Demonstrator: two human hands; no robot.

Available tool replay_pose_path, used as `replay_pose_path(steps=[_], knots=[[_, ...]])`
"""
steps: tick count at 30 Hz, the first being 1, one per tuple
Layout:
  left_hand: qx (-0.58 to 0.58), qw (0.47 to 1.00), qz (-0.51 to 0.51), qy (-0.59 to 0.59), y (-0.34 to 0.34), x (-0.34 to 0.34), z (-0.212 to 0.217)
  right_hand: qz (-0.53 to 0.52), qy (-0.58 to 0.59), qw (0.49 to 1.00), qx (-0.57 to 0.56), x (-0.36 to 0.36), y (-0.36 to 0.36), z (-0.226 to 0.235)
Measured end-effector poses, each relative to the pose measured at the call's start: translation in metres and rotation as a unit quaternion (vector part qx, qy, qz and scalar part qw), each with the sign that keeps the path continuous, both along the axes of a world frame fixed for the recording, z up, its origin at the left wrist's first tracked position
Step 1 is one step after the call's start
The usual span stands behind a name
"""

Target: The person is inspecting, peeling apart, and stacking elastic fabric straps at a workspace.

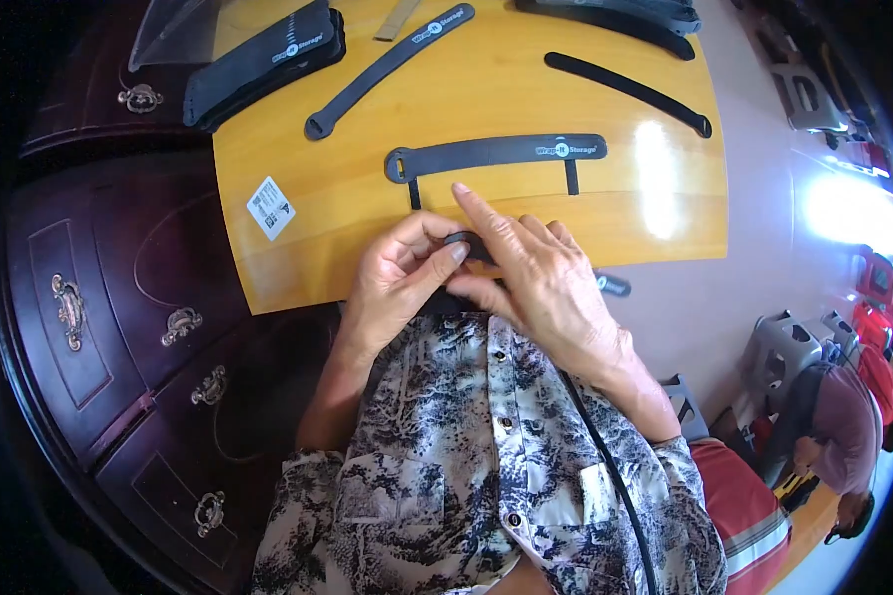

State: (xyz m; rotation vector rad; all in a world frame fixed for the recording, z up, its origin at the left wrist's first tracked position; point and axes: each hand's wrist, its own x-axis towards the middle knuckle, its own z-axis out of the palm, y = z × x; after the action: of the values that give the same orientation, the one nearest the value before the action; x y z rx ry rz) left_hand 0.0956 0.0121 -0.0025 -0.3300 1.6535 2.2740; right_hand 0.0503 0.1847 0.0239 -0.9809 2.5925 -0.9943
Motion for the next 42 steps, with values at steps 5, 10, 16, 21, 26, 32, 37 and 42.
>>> replay_pose_path(steps=[5,10,16,21,26,32,37,42], knots=[[-0.059,0.995,0.075,0.001,-0.017,0.003,-0.006,-0.062,-0.211,0.975,-0.025,-0.017,0.047,-0.002],[-0.052,0.992,0.113,-0.017,-0.024,-0.004,-0.009,-0.144,-0.326,0.933,-0.049,-0.043,0.080,0.003],[-0.058,0.991,0.122,0.002,-0.030,-0.003,-0.003,-0.162,-0.349,0.920,-0.072,-0.050,0.073,0.005],[-0.057,0.989,0.133,-0.008,-0.032,-0.005,-0.007,-0.215,-0.328,0.916,-0.086,-0.045,0.065,0.007],[-0.117,0.981,0.156,0.012,-0.035,0.000,-0.001,-0.229,-0.375,0.889,-0.126,-0.045,0.067,0.021],[-0.149,0.978,0.142,0.013,-0.036,-0.005,0.003,-0.282,-0.341,0.880,-0.173,-0.044,0.070,0.017],[-0.117,0.980,0.162,-0.016,-0.026,-0.008,0.001,-0.350,-0.307,0.871,-0.160,-0.038,0.083,0.014],[-0.190,0.965,0.180,-0.017,-0.027,-0.005,0.007,-0.377,-0.323,0.854,-0.159,-0.038,0.073,0.014]])
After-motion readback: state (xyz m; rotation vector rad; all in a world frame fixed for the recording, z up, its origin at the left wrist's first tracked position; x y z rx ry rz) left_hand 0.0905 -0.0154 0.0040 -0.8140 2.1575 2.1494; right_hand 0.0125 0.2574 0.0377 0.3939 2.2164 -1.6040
